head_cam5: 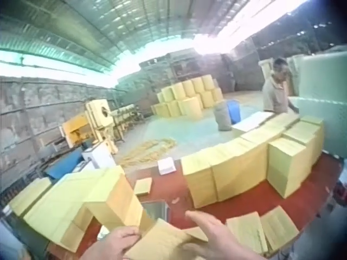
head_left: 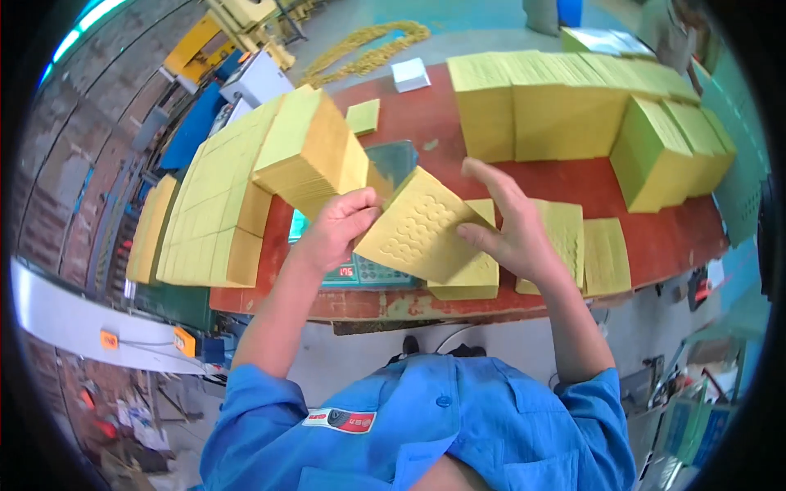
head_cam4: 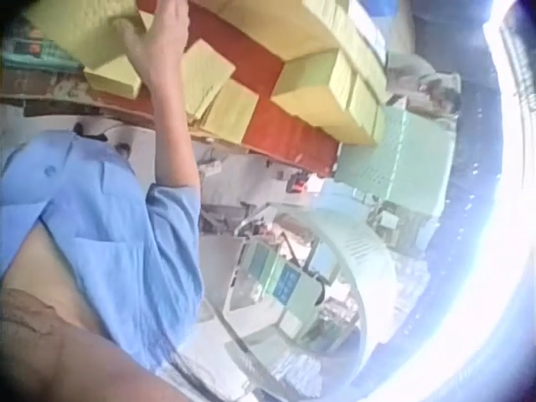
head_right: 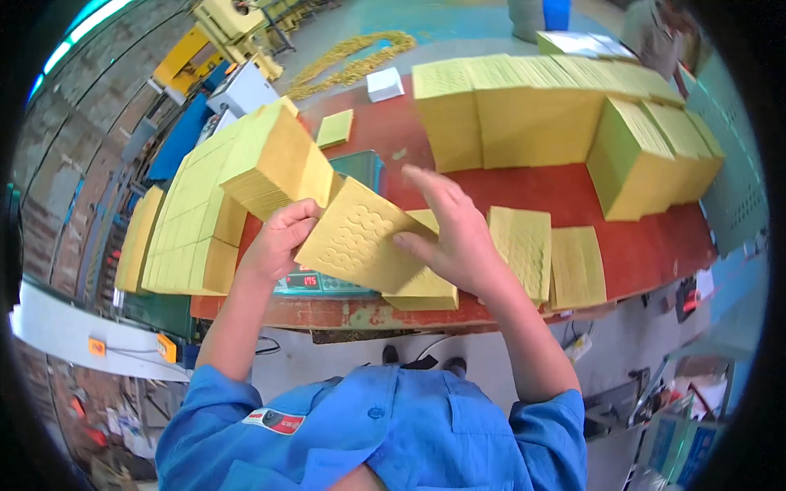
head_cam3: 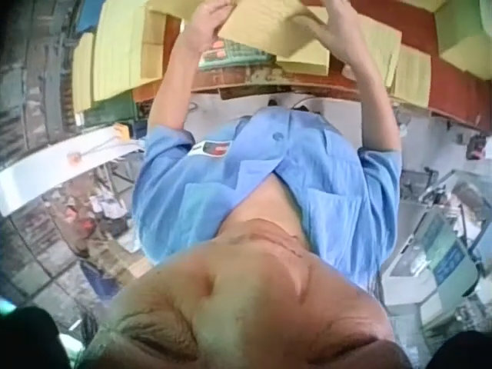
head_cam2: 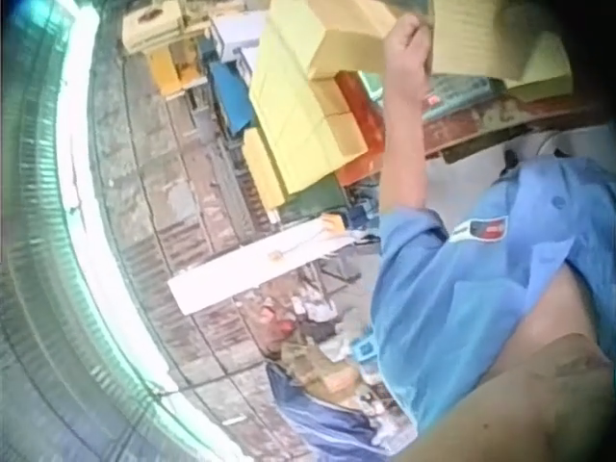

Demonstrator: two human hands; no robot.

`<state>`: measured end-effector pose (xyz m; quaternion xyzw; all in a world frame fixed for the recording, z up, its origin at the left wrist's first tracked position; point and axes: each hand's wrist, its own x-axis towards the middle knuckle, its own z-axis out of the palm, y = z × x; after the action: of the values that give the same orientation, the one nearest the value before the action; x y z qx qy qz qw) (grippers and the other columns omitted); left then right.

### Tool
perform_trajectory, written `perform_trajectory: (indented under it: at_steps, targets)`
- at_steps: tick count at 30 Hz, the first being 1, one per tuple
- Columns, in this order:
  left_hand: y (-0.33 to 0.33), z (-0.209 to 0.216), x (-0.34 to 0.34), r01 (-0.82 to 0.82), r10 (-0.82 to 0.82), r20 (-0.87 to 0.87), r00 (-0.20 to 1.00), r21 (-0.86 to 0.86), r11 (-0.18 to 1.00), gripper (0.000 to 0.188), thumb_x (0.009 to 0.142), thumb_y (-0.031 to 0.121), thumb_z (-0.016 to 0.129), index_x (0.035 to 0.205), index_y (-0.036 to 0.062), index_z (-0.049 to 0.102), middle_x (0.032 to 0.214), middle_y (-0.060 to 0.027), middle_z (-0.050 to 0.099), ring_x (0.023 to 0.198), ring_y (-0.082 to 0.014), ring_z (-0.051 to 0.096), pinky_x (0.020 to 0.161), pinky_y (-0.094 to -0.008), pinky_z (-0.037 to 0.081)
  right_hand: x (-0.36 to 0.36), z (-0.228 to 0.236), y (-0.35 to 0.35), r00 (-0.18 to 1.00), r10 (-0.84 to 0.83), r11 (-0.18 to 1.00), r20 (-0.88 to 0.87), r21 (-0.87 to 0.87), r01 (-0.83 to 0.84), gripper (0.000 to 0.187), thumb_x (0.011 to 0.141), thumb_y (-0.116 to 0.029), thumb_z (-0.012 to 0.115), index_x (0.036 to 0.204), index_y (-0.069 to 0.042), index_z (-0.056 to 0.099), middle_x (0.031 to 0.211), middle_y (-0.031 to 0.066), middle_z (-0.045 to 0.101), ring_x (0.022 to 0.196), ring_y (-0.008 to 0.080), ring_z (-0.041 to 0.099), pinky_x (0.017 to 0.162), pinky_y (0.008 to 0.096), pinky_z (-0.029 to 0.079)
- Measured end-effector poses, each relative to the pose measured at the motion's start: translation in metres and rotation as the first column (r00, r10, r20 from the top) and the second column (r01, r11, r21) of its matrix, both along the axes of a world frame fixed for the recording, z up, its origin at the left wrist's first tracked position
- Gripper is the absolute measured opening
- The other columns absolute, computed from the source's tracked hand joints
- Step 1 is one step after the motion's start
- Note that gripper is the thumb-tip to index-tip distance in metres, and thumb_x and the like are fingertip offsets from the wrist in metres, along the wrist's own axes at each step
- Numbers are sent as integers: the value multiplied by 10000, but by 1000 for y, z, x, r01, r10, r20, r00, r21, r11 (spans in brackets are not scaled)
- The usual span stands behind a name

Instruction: Weighing stacks of yellow pads on a digital scale and organizing them into rows on a table and conveyor belt.

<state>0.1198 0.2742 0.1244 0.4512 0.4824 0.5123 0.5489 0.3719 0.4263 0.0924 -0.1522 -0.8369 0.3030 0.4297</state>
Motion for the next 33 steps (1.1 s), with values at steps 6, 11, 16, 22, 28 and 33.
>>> perform_trajectory:
  at_steps: [6,11,16,22,28,33]
  targets:
    - [-32,16,-13,-185,178,388,904,-20,983,316,1006,248,565,1197,-2,592,1102,-79,676,1013,-157,652,823,-345,563,-50,37,-23,966,244,791,79,-593,-152,136,890,-75,647,969,36,641,786,26,632,753,78,567,695,271,477]
    - [-57,29,-44,-240,258,-134,957,136,961,330,1003,282,555,1097,-22,642,939,-134,703,810,-213,700,689,-347,588,-113,67,-41,993,60,798,-102,-592,-109,128,907,-80,613,952,34,648,807,11,624,740,55,540,687,241,451]
    - [-43,94,-147,-412,440,-149,885,188,892,242,913,298,662,899,60,623,694,-58,649,559,-144,625,496,-256,481,-206,133,-36,993,113,787,-47,-606,-118,276,926,-205,597,980,60,655,798,51,630,673,93,564,596,272,468]
    - [4,95,-258,-269,247,-308,919,-30,963,210,913,291,664,855,91,637,691,-43,645,555,-125,607,476,-231,444,-292,118,17,993,116,697,-10,-711,-89,202,905,-182,644,1017,-20,690,768,4,625,598,70,542,535,230,442]
    - [16,55,-281,-237,198,-294,935,-103,966,209,929,278,634,830,95,643,720,-53,644,601,-153,596,522,-295,447,-308,92,13,995,19,705,103,-707,60,224,830,-139,728,974,30,699,715,45,637,555,105,560,439,258,402]
    - [21,51,-279,-180,151,-264,953,-92,979,218,941,275,615,829,90,637,729,-60,638,617,-166,593,543,-312,444,-307,87,8,992,-75,724,103,-678,125,246,823,-124,730,1004,39,698,723,44,636,559,103,555,436,245,394]
